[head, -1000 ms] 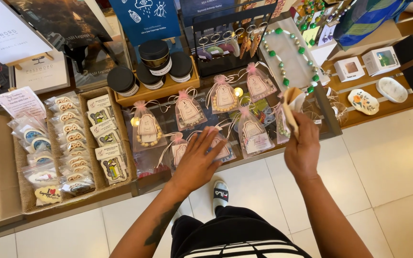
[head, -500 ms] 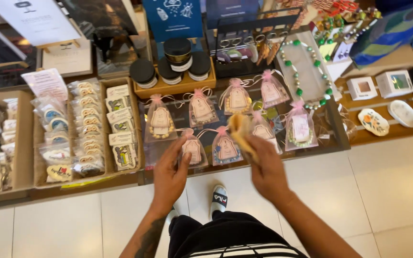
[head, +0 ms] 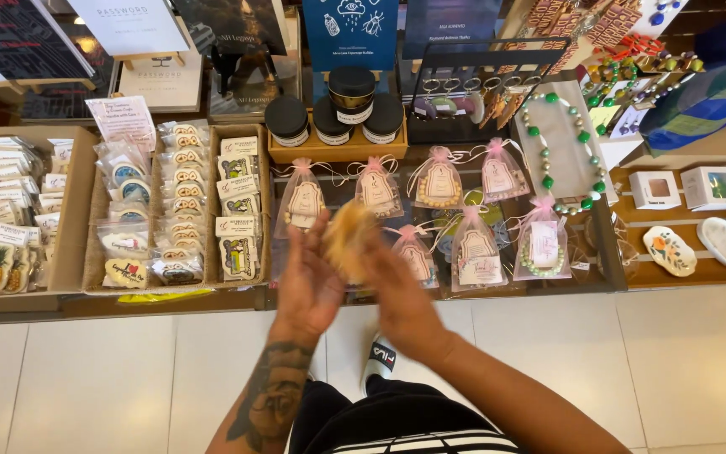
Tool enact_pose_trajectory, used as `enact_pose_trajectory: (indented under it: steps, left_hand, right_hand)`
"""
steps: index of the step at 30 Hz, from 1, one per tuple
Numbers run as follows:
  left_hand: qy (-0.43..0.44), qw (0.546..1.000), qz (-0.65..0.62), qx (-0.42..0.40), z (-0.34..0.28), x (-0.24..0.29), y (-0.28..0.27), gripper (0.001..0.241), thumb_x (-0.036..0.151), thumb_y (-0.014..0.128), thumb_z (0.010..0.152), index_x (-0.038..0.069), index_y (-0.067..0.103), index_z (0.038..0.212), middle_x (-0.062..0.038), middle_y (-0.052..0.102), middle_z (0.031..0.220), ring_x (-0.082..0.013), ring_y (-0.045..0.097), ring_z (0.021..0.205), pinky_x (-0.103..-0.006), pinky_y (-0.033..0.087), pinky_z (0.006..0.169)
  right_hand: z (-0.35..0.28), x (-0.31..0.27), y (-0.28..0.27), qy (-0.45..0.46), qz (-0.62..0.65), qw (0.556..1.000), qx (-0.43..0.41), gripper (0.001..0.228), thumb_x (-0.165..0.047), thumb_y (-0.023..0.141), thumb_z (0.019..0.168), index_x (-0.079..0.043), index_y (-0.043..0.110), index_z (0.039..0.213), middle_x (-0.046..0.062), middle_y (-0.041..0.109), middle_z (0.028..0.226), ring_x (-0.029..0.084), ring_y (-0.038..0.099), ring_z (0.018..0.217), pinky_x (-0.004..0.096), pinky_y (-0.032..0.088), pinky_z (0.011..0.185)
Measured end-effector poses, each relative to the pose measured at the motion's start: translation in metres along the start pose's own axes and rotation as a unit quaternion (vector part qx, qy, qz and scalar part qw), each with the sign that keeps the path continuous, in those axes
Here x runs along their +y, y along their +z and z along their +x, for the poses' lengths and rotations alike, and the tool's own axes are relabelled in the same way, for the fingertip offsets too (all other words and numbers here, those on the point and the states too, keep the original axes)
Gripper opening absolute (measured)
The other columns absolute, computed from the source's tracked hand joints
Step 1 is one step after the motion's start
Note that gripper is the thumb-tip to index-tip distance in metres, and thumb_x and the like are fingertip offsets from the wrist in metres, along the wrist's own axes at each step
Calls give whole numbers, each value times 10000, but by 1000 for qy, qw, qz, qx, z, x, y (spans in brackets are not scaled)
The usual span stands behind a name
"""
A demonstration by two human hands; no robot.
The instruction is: Browse and organize various souvenir items including stickers and t-shirts on a store shelf.
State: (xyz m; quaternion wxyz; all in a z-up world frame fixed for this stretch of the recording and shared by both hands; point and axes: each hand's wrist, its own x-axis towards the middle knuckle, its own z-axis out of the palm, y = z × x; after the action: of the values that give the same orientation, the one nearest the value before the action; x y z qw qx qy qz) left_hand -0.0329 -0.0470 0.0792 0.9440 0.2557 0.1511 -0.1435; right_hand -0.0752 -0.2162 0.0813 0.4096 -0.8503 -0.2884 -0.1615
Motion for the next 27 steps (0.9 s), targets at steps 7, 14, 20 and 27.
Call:
enact_pose_trajectory:
  steps: [7, 14, 20, 27]
  left_hand:
    - [-32, 999, 28, -7, -10, 6, 6, 717, 634, 356, 983, 136, 514, 1474, -95, 576, 1441, -231, 548, 1295, -415, 391, 1127]
    - [-1, 992, -48, -113, -19, -8, -18, 510, 452, 410, 1159, 26, 521, 1416, -112, 595, 1381, -250, 575, 1301, -433, 434, 1180]
    - [-90, 991, 34, -91, -84, 32, -29, 463, 395, 484, 1027, 87, 582, 1358, -71, 660, 1311, -212, 618, 1192, -401, 526, 994]
    - [-165, 972, 155, -63, -97, 17, -188, 271, 146, 583, 1008, 37, 649, 1247, -68, 723, 1143, -195, 684, 997, -394, 549, 855]
  right_hand:
    - [19, -5, -11, 155, -47, 986, -32, 768, 156, 522, 833, -143, 500, 1541, 156, 452, 1603, 345, 512, 1393, 413, 456, 1152]
    - [4, -51, 17, -20, -58, 997, -47, 776, 123, 571, 788, -48, 429, 1532, 207, 424, 1585, 423, 448, 1438, 510, 354, 1201]
    - [-22, -61, 19, 119, 27, 993, -4, 699, 199, 508, 828, -83, 566, 1465, 142, 513, 1553, 326, 539, 1365, 404, 452, 1142]
    - [-91, -108, 58, 160, 95, 981, -62, 703, 163, 491, 787, -114, 614, 1421, 145, 582, 1476, 332, 607, 1283, 399, 488, 1119]
